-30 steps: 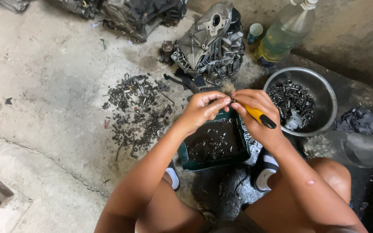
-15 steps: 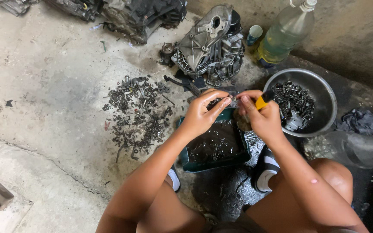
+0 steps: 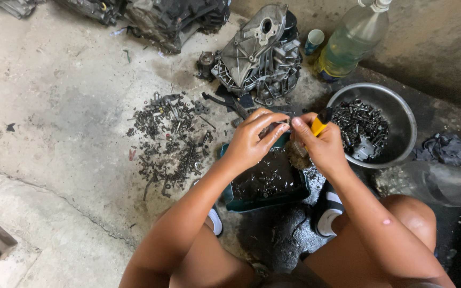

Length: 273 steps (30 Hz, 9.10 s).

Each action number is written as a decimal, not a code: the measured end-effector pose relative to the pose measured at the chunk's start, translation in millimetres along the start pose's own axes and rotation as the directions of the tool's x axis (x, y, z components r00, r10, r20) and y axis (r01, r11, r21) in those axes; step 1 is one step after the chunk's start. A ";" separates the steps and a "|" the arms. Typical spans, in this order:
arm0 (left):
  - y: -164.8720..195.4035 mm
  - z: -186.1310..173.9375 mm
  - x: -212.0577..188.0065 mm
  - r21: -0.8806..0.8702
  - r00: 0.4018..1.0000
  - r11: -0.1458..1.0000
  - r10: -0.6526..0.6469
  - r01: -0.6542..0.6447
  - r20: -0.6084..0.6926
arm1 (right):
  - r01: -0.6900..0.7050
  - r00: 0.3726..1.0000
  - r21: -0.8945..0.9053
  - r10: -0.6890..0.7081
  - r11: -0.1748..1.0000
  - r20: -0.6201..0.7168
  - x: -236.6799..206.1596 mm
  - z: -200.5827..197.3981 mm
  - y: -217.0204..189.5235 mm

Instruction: The person sits on the floor and cleans small metal parts by dipping them in a green tray of liquid and scrubbing them with a yellow-handled brush. Cleaned parts are placed into a metal bowl nearby.

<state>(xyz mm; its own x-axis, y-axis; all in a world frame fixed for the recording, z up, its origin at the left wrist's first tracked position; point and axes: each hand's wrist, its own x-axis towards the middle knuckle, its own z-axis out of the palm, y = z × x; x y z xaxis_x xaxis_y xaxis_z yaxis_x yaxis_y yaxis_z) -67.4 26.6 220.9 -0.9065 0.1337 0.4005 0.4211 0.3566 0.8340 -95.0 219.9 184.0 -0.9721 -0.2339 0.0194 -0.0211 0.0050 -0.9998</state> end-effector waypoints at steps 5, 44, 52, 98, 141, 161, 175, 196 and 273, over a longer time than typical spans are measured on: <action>-1.8 3.6 -2.3 0.082 0.999 0.996 0.044 -0.044 0.001 | 0.012 1.000 0.001 -0.012 1.000 0.021 -3.1 1.0 0.1; 9.7 -0.5 -6.5 0.040 0.997 0.997 -0.065 0.064 0.036 | -0.021 0.994 0.102 0.010 0.995 0.113 -4.7 -6.3 1.1; 4.6 2.7 -10.7 0.032 0.997 0.997 0.074 -0.073 -0.025 | -0.015 0.995 0.111 0.004 0.994 0.097 -5.3 -6.5 1.8; -29.0 12.0 -9.2 -0.360 0.991 0.923 -0.117 0.133 0.066 | 0.302 0.953 -0.258 -0.300 0.918 0.046 -16.2 8.4 -10.7; -5.4 8.7 -9.9 0.072 1.000 0.997 -0.021 0.020 0.014 | -0.049 0.997 -0.062 0.052 0.997 0.049 -2.2 -12.4 14.0; -1.8 9.3 -6.0 0.079 0.995 0.992 0.099 -0.097 -0.017 | -0.026 0.997 0.035 0.024 0.999 0.078 -0.5 -15.6 0.1; 3.4 10.2 -4.2 0.081 0.996 0.993 0.090 -0.087 -0.026 | 0.107 0.985 0.054 -0.114 0.993 0.133 -4.0 -17.8 6.2; 3.0 9.9 -6.4 0.128 0.995 0.987 0.099 -0.099 0.005 | -0.110 0.989 0.016 0.107 0.994 0.103 -2.8 -14.1 -7.6; 14.3 12.8 -8.0 -0.012 0.998 0.999 0.044 -0.045 -0.048 | -0.112 0.990 0.097 0.103 0.989 0.091 -6.2 -23.5 0.8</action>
<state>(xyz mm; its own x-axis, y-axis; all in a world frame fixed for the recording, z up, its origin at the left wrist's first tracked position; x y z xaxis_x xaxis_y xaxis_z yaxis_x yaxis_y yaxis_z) -54.4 42.5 224.8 -0.8845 0.1047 0.4546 0.4615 0.3388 0.8199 -94.5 244.2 183.4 -0.9436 -0.3199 -0.0851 0.1109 -0.0632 -0.9918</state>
